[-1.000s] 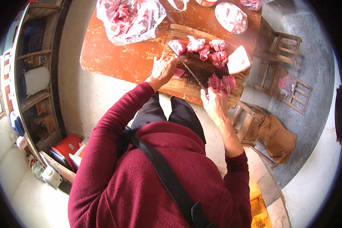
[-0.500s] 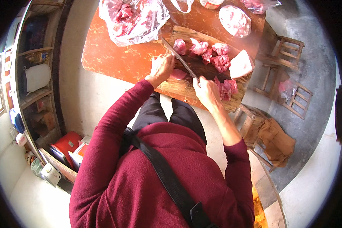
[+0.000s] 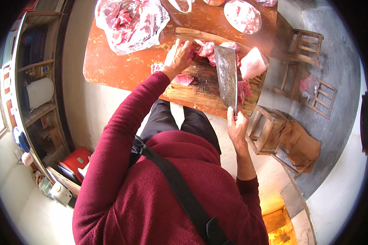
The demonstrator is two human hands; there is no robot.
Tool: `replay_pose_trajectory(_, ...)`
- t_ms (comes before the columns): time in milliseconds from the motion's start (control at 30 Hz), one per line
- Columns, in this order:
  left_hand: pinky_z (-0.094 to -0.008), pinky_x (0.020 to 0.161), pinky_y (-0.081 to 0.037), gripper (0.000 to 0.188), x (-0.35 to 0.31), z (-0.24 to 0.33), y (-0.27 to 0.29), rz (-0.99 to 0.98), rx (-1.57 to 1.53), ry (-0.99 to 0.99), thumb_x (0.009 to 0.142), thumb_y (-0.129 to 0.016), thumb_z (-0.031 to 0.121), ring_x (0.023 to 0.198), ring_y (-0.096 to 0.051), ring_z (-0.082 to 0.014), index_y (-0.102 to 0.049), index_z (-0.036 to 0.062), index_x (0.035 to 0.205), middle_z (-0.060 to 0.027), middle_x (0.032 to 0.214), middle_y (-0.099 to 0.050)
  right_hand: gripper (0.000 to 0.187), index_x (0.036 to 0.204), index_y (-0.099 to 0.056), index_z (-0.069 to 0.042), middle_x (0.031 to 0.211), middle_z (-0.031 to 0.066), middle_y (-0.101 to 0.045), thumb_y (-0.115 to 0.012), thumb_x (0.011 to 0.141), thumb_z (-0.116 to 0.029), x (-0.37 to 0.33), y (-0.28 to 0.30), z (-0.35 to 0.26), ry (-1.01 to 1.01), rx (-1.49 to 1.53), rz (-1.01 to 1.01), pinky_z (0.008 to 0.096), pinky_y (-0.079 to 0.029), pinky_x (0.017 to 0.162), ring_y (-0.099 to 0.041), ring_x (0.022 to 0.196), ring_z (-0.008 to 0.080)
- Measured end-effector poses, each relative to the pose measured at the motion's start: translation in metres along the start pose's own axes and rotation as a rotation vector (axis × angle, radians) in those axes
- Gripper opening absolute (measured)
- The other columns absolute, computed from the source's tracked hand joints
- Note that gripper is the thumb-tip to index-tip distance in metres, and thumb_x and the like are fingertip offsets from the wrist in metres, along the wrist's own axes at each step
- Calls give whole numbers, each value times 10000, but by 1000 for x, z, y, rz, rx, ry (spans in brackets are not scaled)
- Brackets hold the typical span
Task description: The person uses a cleaver to chop raw meat into smaller pieces on a wooden cutting board. They then place the chopped meat into plastic bags and set them aside on the table.
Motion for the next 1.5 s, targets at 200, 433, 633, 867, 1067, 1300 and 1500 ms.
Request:
replay_pose_trajectory(200, -284, 567, -464, 284, 5, 10, 16, -269, -630, 422, 785, -587, 199, 621, -547, -118, -566, 5, 991, -76, 830, -620, 278, 693, -551, 7, 459, 55, -459, -574, 882, -194, -22, 6, 36, -276, 208, 38, 302, -314, 382, -415, 387, 110)
replay_pose_trajectory(433, -289, 754, -469, 494, 13, 115, 20, -364, -998, 203, 763, -627, 110, 851, -563, -150, -463, 5, 1217, -95, 978, -580, 297, 681, -529, -10, 451, 3, -444, -557, 898, -212, -27, 13, 53, -358, 380, 135, 267, -293, 369, -413, 385, 67)
replay_pose_trajectory(633, -435, 906, -386, 563, 29, 115, 15, -26, -278, -127, 702, -667, 241, 1012, -515, -317, -491, 46, 1200, -144, 1051, -584, 274, 707, -535, -21, 465, -22, -443, -548, 905, -210, -31, 25, 48, -410, 459, 136, 239, -307, 372, -410, 392, 49)
replay_pose_trajectory(867, -431, 908, -390, 575, 36, 56, -22, -100, 96, -277, 618, -606, 3, 1058, -473, -288, -510, 156, 1164, -108, 1037, -561, 182, 857, -582, -3, 521, -56, -442, -540, 905, -173, -44, 16, 60, -414, 512, 139, 215, -308, 390, -400, 438, 16)
replay_pose_trajectory(1067, -298, 855, -493, 429, 39, 28, -9, -363, -1225, 439, 824, -576, 38, 1000, -572, -165, -452, 34, 1234, -91, 1084, -585, 189, 868, -583, -3, 514, -55, -439, -540, 908, -182, -43, 18, 56, -376, 503, 129, 214, -312, 386, -404, 430, 19)
replay_pose_trajectory(1300, -359, 948, -450, 368, 22, 47, 2, -483, -1723, 460, 909, -482, 128, 1061, -546, -211, -432, -43, 1232, -131, 1157, -536, 198, 818, -567, -25, 486, -44, -442, -542, 911, -197, -38, 20, 48, -365, 535, 129, 222, -307, 362, -405, 390, 30)
replay_pose_trajectory(1500, -393, 1004, -394, 389, 20, 74, 10, -546, -1817, 389, 914, -466, 122, 1124, -511, -237, -393, -20, 1269, -142, 1231, -498, 196, 822, -571, -29, 486, -44, -439, -541, 911, -201, -38, 19, 42, -370, 517, 128, 224, -307, 361, -399, 383, 32)
Point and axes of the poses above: each hand's wrist, its own x-axis towards the middle knuckle, its own y-axis out of the back of the hand, z = x × y, the point moved 6 cm from there along x, towards the middle knuckle
